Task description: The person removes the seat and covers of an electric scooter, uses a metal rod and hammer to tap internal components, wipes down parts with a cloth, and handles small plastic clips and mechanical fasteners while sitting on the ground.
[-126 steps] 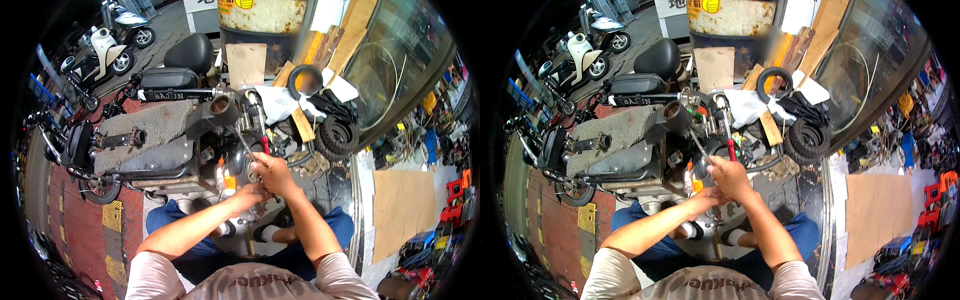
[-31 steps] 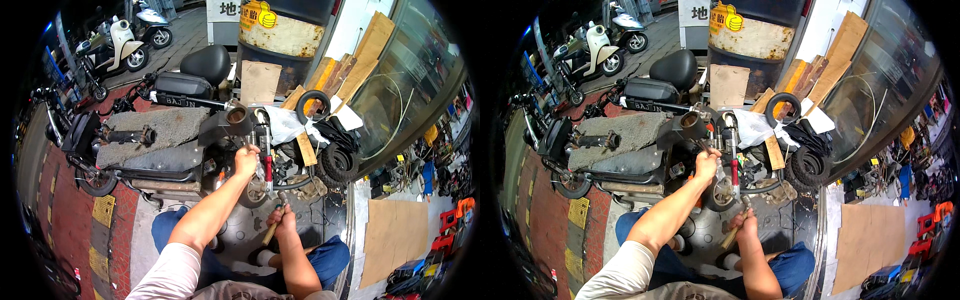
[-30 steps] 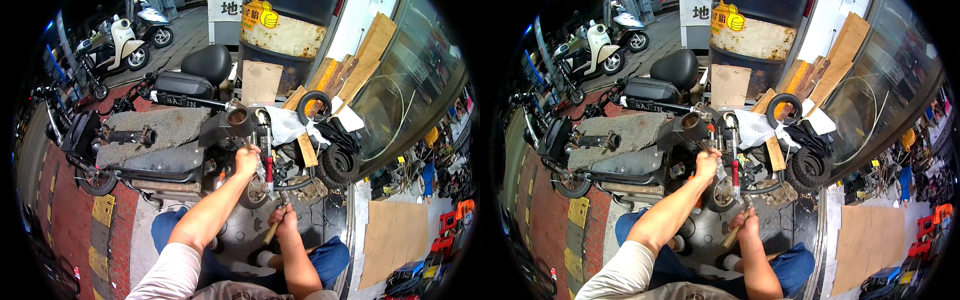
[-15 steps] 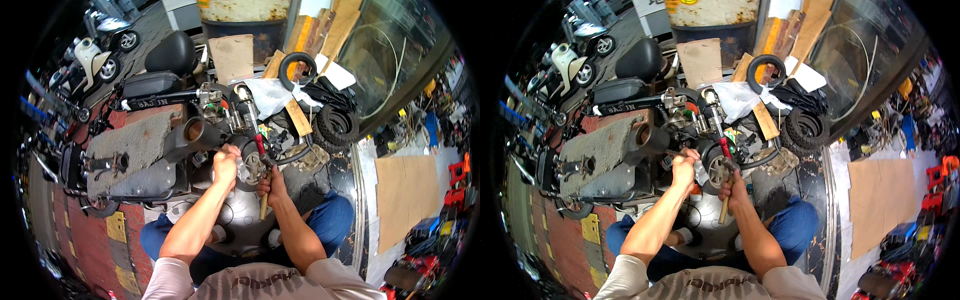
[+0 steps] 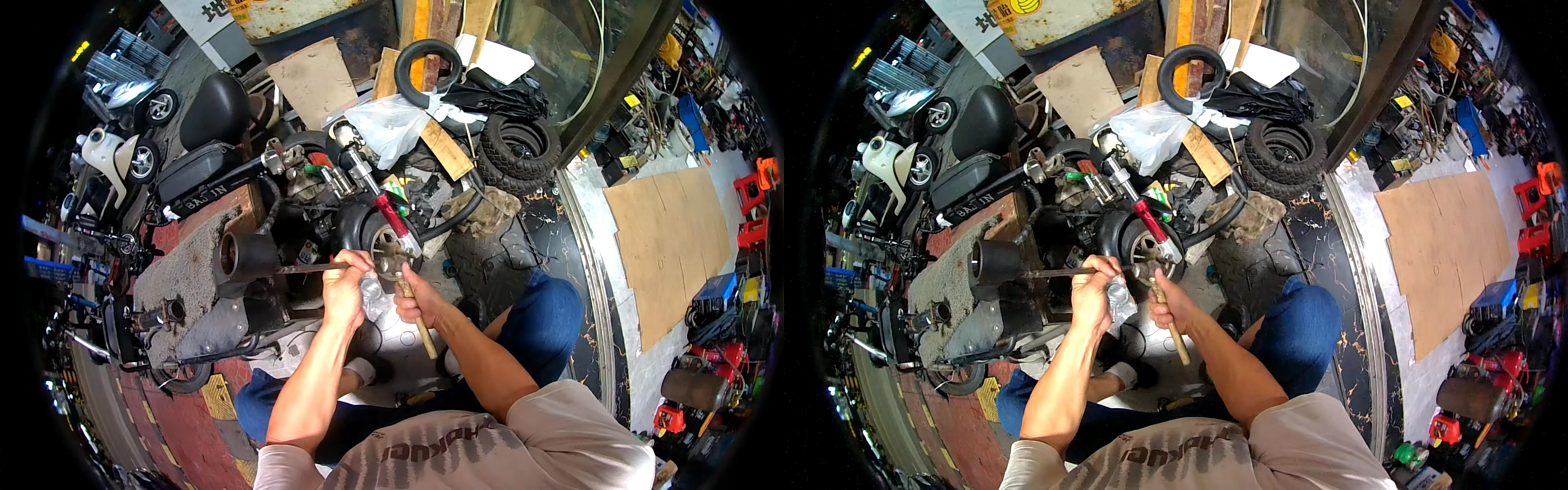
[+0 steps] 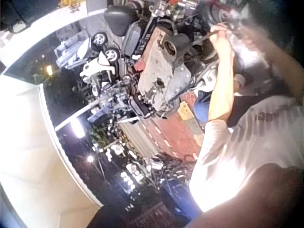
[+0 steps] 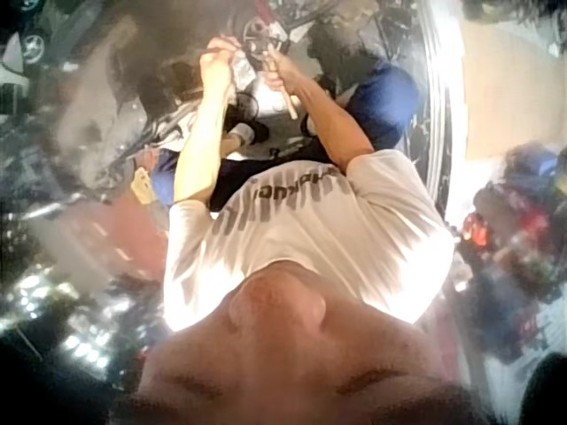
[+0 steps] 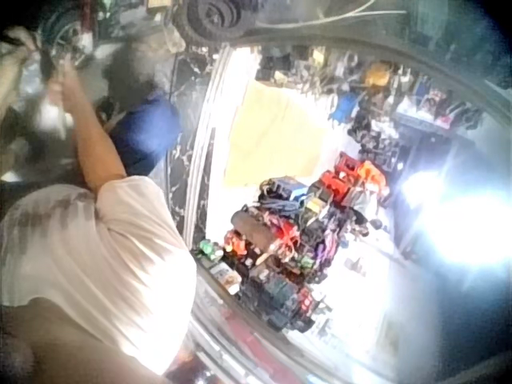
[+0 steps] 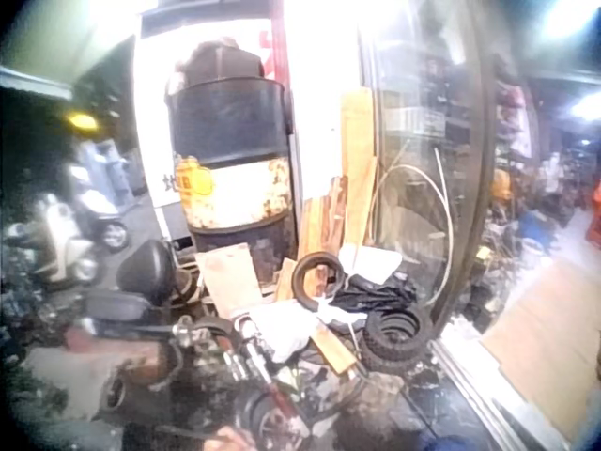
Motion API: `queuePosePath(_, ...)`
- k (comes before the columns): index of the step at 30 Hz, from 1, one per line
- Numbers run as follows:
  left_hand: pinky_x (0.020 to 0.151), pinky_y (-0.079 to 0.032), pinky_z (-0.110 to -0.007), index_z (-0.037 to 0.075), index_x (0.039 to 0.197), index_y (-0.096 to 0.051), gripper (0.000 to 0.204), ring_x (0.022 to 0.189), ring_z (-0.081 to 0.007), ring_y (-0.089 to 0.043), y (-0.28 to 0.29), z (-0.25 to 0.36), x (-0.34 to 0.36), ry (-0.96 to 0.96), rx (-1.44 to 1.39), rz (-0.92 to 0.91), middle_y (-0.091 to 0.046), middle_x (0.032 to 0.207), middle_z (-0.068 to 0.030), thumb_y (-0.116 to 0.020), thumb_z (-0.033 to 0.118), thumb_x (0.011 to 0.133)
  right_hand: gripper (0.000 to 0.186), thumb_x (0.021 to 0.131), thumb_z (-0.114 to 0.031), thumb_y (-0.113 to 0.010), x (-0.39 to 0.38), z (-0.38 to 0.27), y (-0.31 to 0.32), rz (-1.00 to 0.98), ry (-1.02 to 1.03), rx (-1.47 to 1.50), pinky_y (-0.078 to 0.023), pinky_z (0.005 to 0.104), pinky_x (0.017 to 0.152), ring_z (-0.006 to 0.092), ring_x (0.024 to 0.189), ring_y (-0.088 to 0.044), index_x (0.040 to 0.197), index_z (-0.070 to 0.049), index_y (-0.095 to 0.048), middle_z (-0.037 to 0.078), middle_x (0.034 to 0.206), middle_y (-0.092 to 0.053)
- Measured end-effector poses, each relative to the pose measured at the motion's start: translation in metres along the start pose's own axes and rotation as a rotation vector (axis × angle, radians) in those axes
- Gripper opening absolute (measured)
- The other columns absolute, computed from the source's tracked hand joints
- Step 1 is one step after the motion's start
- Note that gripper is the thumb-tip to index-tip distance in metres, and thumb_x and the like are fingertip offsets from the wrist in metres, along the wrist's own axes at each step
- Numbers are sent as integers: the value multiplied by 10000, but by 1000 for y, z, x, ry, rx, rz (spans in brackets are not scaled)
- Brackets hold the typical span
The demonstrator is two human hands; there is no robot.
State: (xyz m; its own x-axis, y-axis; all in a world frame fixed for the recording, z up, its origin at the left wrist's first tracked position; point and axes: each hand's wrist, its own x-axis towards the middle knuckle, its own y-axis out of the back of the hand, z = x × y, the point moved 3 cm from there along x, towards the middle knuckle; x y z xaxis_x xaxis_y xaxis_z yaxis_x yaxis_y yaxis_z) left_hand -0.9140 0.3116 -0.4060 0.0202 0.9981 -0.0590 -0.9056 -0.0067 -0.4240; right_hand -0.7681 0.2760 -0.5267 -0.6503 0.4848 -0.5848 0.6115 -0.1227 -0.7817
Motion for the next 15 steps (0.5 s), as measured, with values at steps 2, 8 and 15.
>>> queuePosePath(2,687,-493,-298,51,798,-585,189,738,-174,-584,-1,-1,0,2,-8,5,-608,876,-88,-547,-100,904,661,954,-796,-428,1,-8,4,36,67,55,-229,274,383,89,394,-259,801,-154,-472,-63,527,-334)
queuePosePath(8,648,-452,-295,35,758,-581,194,701,-183,-564,6,2,1,-11,-27,62,-599,765,-90,-513,-125,843,663,952,-794,-431,9,-6,5,-7,48,-130,-254,279,370,99,382,-300,813,-151,-505,-54,525,-364)
queuePosePath(15,713,-446,-296,29,738,-598,202,772,-174,-557,16,-6,-3,63,91,147,-614,823,-81,-483,-119,816,688,933,-828,-404,12,-4,14,293,92,4,-207,298,395,102,403,-236,806,-156,-478,-47,524,-320)
